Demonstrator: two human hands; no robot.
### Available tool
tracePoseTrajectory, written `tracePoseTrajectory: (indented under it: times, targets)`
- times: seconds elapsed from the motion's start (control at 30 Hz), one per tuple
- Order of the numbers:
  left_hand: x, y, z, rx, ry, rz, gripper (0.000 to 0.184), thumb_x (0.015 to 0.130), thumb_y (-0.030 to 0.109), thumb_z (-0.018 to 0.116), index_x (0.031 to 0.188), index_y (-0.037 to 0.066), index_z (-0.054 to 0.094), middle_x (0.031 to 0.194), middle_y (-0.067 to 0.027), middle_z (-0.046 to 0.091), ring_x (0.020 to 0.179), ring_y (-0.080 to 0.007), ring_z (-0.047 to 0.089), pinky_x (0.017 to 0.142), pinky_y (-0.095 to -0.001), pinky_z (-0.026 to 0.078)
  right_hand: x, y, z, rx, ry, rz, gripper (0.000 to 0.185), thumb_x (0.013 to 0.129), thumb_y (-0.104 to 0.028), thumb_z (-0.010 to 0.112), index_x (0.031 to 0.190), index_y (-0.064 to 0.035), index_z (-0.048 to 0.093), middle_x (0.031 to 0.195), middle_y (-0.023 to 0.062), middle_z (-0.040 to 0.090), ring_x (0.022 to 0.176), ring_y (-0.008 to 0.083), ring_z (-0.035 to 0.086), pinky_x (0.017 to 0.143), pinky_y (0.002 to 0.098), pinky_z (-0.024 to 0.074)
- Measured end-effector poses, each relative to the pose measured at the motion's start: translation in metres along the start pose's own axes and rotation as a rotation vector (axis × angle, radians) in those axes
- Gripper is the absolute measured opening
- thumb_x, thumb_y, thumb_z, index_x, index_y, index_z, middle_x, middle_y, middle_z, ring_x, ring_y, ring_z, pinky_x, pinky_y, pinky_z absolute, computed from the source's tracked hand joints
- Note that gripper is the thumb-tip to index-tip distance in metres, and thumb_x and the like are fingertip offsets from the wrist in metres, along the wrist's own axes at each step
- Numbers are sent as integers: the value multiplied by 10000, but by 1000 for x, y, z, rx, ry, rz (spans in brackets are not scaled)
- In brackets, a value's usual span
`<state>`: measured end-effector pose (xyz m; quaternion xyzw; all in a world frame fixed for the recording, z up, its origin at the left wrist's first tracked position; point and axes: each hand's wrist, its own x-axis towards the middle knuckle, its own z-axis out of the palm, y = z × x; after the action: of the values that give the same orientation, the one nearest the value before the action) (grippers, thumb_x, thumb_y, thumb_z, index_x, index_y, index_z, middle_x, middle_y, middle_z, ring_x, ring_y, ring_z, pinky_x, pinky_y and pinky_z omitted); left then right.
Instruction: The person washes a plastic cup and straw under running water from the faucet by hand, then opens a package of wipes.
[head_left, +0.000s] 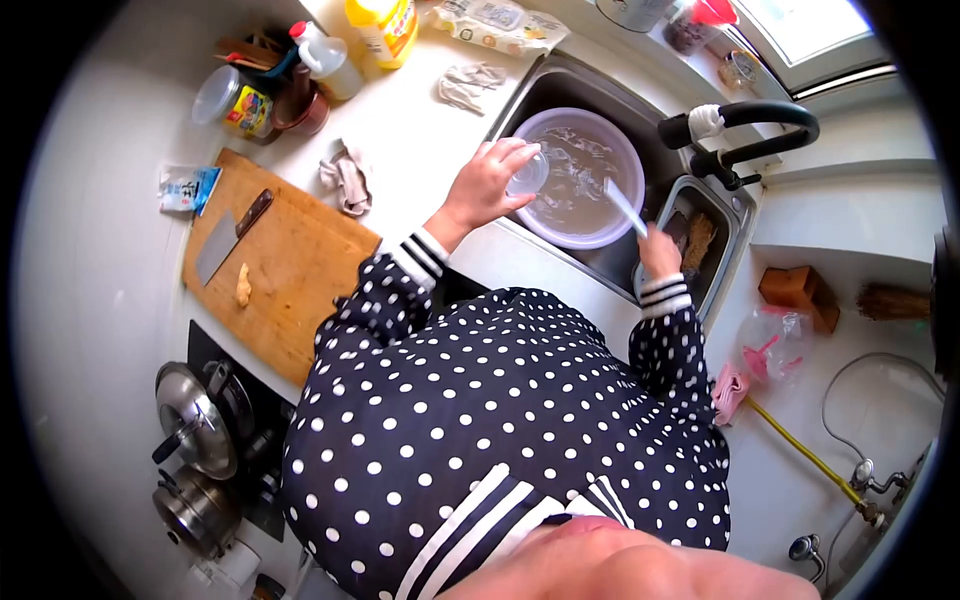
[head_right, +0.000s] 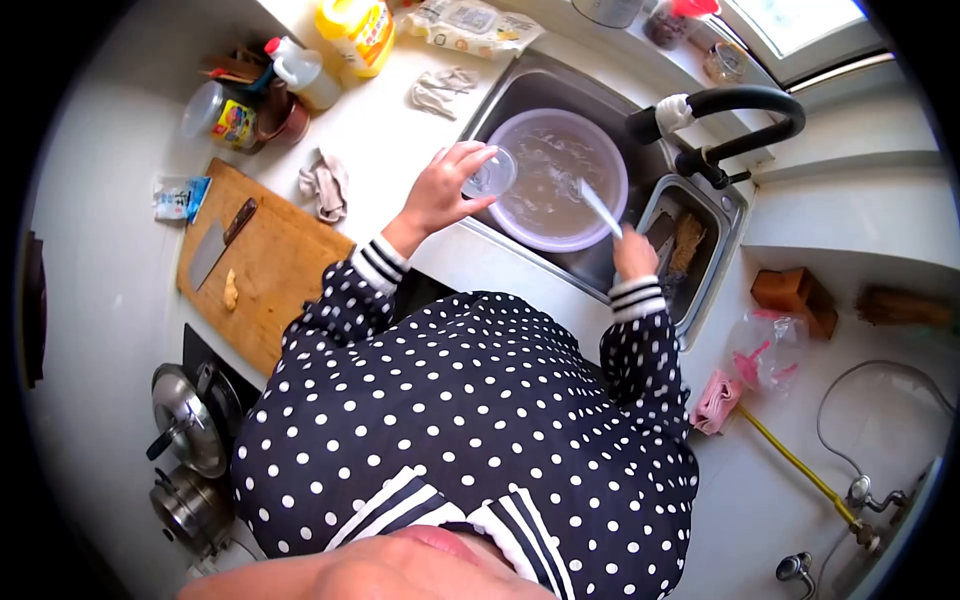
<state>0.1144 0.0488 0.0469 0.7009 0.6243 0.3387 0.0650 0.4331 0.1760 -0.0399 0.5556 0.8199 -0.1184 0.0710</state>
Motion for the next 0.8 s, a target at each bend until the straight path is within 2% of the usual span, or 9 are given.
tracePoseTrajectory:
  times: [0.07, 0.1, 0.13, 0.2, 0.43, 0.53, 0.6, 0.7, 0.8]
  targets:
    - [-4, -2, -4, -284, 244, -297, 542, 724, 208, 707, 1186, 37, 483, 1097, -131, 534, 1034, -218, 518, 851, -330, 438, -4, -1, -16, -61, -25, 24, 262, 836, -304, 545, 942, -69, 500, 810, 179, 633, 798, 380, 604, 659, 463, 483]
    - [-10, -18, 11, -836, 388, -532, 549, 766, 249, 676, 1207, 22, 440, 1090, -115, 533, 966, -214, 555, 791, -308, 472, -16, -21, -43, -37, 51, -59, 262, 849, -305, 533, 966, -75, 487, 804, 168, 627, 774, 367, 605, 649, 466, 478]
    - [-11, -17, -6, -1287, 449, -700, 554, 796, 292, 646, 1220, 27, 409, 1083, -94, 534, 937, -190, 563, 765, -276, 479, -28, -41, -63, -13, 120, -145, 235, 856, -289, 524, 947, -75, 489, 797, 154, 612, 763, 361, 595, 633, 462, 470]
    - [-25, -36, -5, -1605, 394, -807, 527, 803, 300, 632, 1214, 58, 409, 1057, -83, 535, 916, -179, 565, 750, -283, 483, -43, -78, -96, 56, 283, -304, 185, 872, -256, 506, 910, -75, 492, 783, 128, 583, 740, 347, 575, 600, 452, 453]
    - [-60, -34, 17, -1949, 253, -773, 517, 802, 332, 609, 1206, 67, 428, 1117, -107, 530, 971, -238, 566, 835, -345, 486, -50, -157, -148, -357, 395, -640, 172, 750, -102, 533, 918, -112, 563, 770, 32, 522, 747, 192, 542, 668, 339, 393]
    - [-70, -18, 17, -2225, 285, -791, 551, 822, 352, 565, 1239, 35, 395, 1140, -115, 523, 1007, -252, 548, 839, -364, 488, -61, -201, -167, -315, 487, -859, 267, 767, -111, 524, 1032, -99, 558, 890, 51, 551, 838, 192, 545, 781, 362, 397]
    - [-82, -17, 19, -2295, 288, -781, 596, 809, 428, 548, 1220, 21, 406, 1155, -132, 509, 1007, -271, 543, 805, -362, 505, -83, -223, -188, -360, 536, -938, 376, 794, -142, 511, 1168, -110, 506, 1217, 69, 486, 1101, 200, 475, 987, 456, 285]
    - [-99, -19, 8, -2383, 328, -754, 614, 790, 473, 550, 1173, 9, 432, 1154, -152, 496, 1012, -276, 540, 797, -362, 512, -99, -233, -201, -83, 634, -1044, 465, 776, -192, 603, 1221, -131, 484, 1280, 58, 450, 1124, 207, 462, 977, 407, 302]
    - [-116, -23, 2, -2408, 424, -756, 622, 783, 492, 548, 1154, 4, 440, 1154, -164, 488, 1023, -274, 535, 787, -359, 519, -89, -234, -185, 371, 633, -937, 736, 594, -162, 785, 1230, -69, 429, 1206, 125, 475, 1017, 274, 509, 852, 334, 418]
